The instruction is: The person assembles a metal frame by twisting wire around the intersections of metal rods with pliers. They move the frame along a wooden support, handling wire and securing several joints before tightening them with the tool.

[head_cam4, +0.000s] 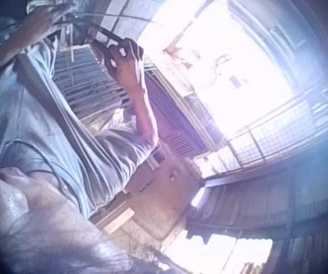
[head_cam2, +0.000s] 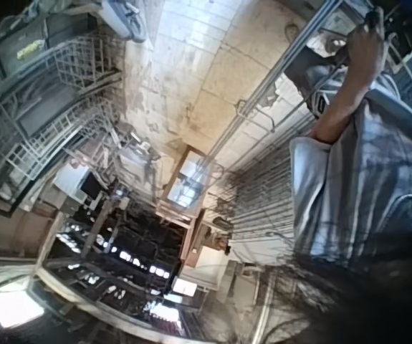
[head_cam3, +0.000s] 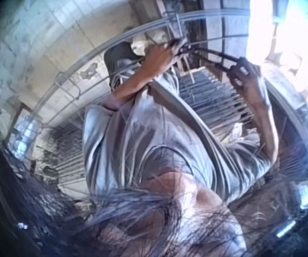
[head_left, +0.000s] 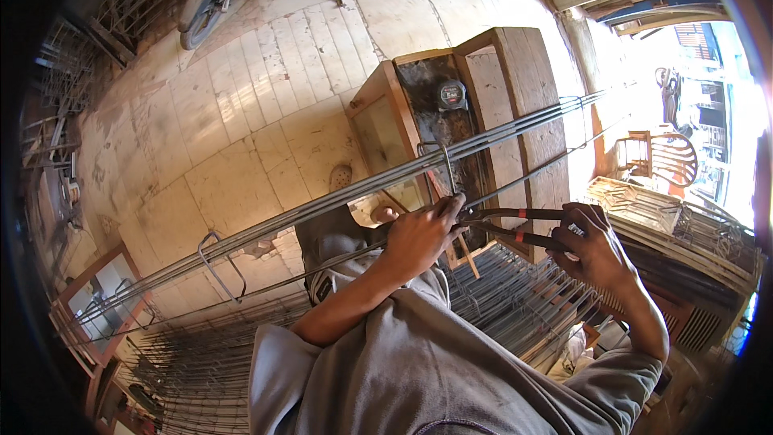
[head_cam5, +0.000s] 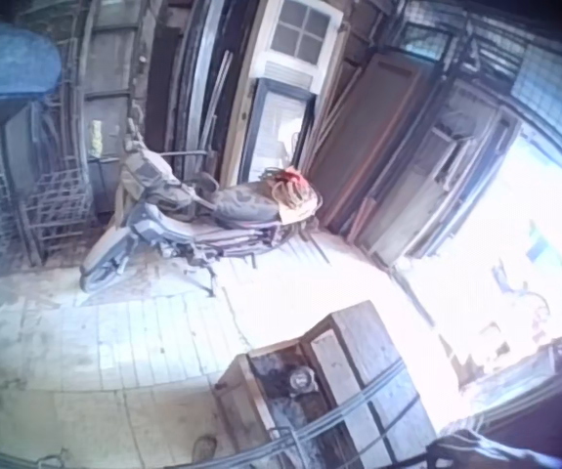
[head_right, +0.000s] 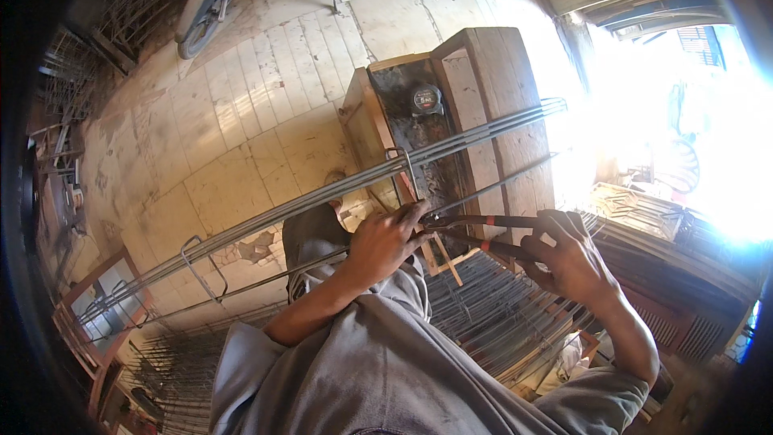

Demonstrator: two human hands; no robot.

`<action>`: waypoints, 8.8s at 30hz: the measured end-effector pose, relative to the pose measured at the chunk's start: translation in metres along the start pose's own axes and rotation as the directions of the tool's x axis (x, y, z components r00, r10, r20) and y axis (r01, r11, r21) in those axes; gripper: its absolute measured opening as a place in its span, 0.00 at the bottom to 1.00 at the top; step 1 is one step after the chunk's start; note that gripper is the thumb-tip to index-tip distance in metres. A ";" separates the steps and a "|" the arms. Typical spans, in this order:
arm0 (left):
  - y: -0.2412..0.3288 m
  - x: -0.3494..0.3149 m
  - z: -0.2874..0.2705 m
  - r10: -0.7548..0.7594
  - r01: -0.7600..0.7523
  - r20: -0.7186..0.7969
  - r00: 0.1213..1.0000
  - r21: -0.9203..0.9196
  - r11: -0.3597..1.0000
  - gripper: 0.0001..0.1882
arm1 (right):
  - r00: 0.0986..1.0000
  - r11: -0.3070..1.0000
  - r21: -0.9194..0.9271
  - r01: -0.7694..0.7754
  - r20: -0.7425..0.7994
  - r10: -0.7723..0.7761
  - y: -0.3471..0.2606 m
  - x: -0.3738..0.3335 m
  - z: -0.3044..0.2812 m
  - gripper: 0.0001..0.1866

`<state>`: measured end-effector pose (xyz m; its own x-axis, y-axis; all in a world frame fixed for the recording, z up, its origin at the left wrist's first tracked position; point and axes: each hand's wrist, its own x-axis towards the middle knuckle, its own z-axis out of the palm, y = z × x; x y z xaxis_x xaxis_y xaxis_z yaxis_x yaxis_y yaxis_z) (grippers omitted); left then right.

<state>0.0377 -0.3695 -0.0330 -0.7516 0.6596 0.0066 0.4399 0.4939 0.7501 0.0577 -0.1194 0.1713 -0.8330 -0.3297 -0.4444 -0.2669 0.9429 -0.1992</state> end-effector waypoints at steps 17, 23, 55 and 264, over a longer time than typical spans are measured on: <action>0.004 0.001 -0.001 0.011 -0.005 -0.053 0.999 0.116 0.993 0.32 | 0.957 0.926 -0.302 0.225 -0.108 -0.268 0.032 0.008 0.010 0.13; 0.006 0.002 -0.003 -0.007 0.013 -0.064 0.998 0.101 0.995 0.32 | 0.987 0.949 -0.270 0.161 0.055 -0.152 0.044 0.005 0.012 0.14; 0.075 0.040 0.007 0.468 -0.529 -0.285 0.837 -0.197 0.826 0.15 | 0.997 0.701 -0.710 -0.060 -0.081 0.004 -0.082 -0.037 0.014 0.33; 0.007 0.071 -0.014 -0.259 0.376 -0.379 0.889 0.276 0.885 0.15 | 0.971 0.735 0.642 -0.217 0.066 0.229 0.154 -0.257 0.093 0.24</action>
<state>-0.0196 -0.3271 -0.0180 -0.9679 0.2435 0.0620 0.2426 0.8413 0.4831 0.2753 0.1061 0.1737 -0.8383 -0.1072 -0.5346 0.2956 0.7345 -0.6109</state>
